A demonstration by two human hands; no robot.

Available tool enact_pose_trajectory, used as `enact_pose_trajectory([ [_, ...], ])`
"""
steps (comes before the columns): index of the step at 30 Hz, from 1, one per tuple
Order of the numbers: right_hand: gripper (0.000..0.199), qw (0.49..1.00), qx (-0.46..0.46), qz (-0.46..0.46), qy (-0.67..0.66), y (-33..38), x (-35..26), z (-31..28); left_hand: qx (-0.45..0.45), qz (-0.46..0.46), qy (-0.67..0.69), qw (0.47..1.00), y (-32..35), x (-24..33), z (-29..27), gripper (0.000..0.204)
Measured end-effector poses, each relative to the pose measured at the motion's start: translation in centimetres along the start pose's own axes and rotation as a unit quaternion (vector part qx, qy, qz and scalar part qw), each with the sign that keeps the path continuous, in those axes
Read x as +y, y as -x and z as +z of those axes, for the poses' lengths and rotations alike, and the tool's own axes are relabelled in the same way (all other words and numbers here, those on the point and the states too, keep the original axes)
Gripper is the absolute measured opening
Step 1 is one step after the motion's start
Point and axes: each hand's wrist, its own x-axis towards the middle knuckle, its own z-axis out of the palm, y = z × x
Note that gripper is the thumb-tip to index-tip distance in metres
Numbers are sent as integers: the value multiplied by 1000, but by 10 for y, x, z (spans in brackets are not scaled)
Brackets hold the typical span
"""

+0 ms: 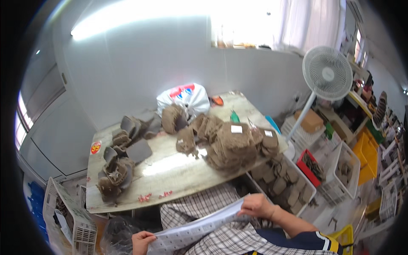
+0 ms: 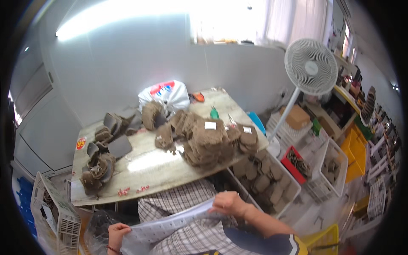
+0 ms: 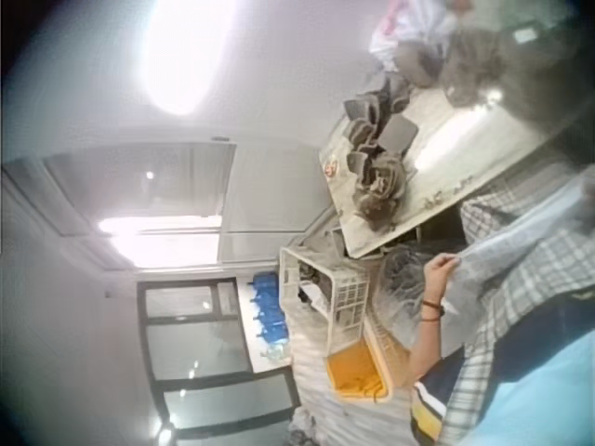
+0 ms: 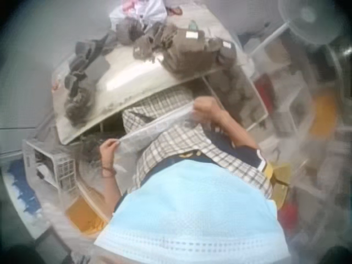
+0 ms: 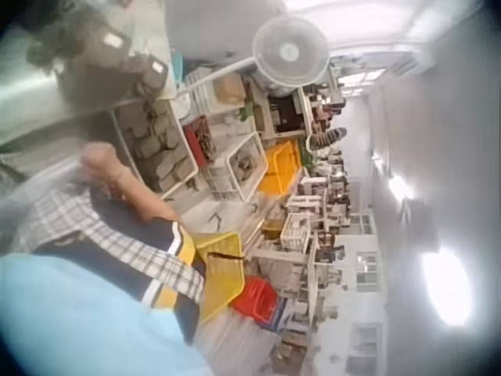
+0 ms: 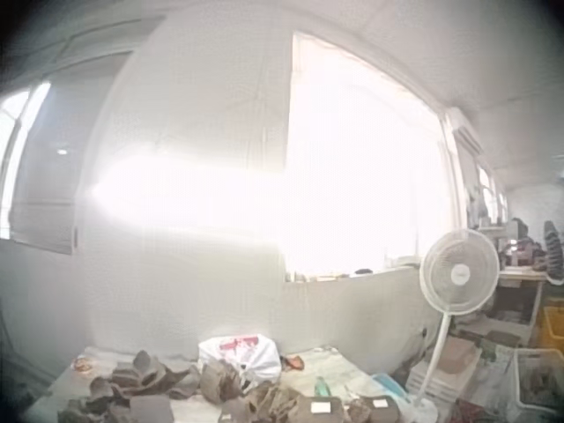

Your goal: The person applies adhesive labels from a sheet onto brown fuzzy slippers on a table. They peel each label, place it on a slipper, and smooth it down, repeating the process for multiple items.

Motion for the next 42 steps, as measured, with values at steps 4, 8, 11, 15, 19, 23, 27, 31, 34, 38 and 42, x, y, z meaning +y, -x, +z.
enact_pose_trajectory([
  [4,16,998,-35,34,-37,9,-10,-7,-35,-7,-1,999,16,29,-5,7],
  [8,12,990,-44,115,-67,25,-10,-3,-20,-4,-26,999,14,23,-23,5],
  [11,9,977,-57,164,-127,30,-13,3,-6,23,-136,990,13,24,-23,8],
  [15,9,976,-67,169,-116,39,-4,17,63,222,-447,864,13,56,6,13],
  [19,8,976,-46,152,-147,29,-11,18,3,395,-488,778,12,52,63,13],
  [23,8,981,-47,125,-138,26,-10,16,-80,348,-329,874,23,59,109,9],
  [27,11,971,-55,168,-162,25,-15,4,-121,305,-315,890,22,62,107,11],
  [31,13,955,-34,220,-195,38,-7,9,-106,337,-287,891,19,57,103,13],
  [34,14,940,-25,250,-229,40,-9,11,-116,298,-284,904,18,57,102,14],
  [38,14,899,-15,337,-279,44,-11,8,-119,318,-287,896,20,61,99,14],
  [42,12,896,-18,339,-287,48,-6,3,-126,348,-230,900,17,58,96,15],
])
